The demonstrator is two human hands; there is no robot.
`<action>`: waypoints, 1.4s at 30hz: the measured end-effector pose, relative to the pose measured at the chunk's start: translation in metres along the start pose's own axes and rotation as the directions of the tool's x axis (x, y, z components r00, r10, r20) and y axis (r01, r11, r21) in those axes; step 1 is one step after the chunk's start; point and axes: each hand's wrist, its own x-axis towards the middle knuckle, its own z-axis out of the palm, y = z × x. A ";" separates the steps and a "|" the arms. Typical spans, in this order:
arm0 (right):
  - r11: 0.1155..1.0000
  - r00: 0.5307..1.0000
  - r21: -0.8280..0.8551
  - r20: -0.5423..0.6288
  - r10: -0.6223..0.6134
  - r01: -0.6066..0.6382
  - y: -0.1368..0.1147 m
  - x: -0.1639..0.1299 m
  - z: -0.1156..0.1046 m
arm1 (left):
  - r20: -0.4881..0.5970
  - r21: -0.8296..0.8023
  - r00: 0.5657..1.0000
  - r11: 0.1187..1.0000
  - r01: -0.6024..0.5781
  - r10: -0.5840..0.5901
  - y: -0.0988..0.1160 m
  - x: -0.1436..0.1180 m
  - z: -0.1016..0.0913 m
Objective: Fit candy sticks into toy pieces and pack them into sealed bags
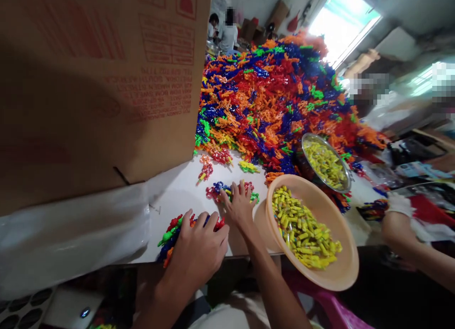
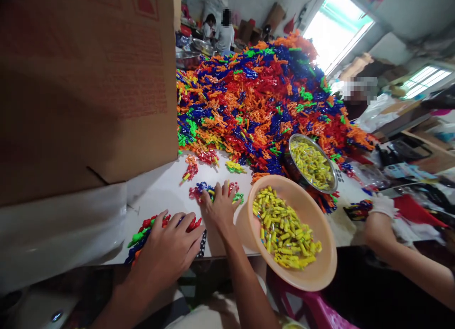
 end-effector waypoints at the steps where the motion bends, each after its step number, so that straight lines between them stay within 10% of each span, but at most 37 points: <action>1: 1.000 1.000 -0.001 -0.003 0.008 -0.008 0.000 0.003 -0.004 | -0.006 -0.006 1.000 1.000 0.000 0.000 -0.001 0.000 0.001; 9: 0.975 0.972 0.042 -0.077 0.222 -0.219 -0.003 0.112 -0.032 | -0.037 -0.011 0.999 1.000 -0.005 0.004 -0.001 -0.002 0.005; 16: 0.997 0.997 0.025 -0.028 0.068 -0.067 0.001 0.084 -0.029 | -0.045 -0.071 0.998 0.997 0.040 -0.044 -0.001 -0.002 0.009; 24: 0.987 0.990 0.079 -0.018 -0.141 0.142 -0.050 0.152 -0.028 | -0.016 -0.048 0.999 0.998 0.031 -0.031 0.000 -0.002 0.004; 35: 0.896 0.877 0.153 0.193 -0.440 0.416 -0.013 0.106 -0.026 | -0.017 -0.047 0.999 0.998 0.029 -0.029 -0.001 -0.002 0.005; 42: 0.921 0.909 0.138 0.161 -0.384 0.364 0.006 0.078 -0.031 | -0.020 -0.025 0.997 0.997 0.077 -0.078 0.005 -0.003 0.003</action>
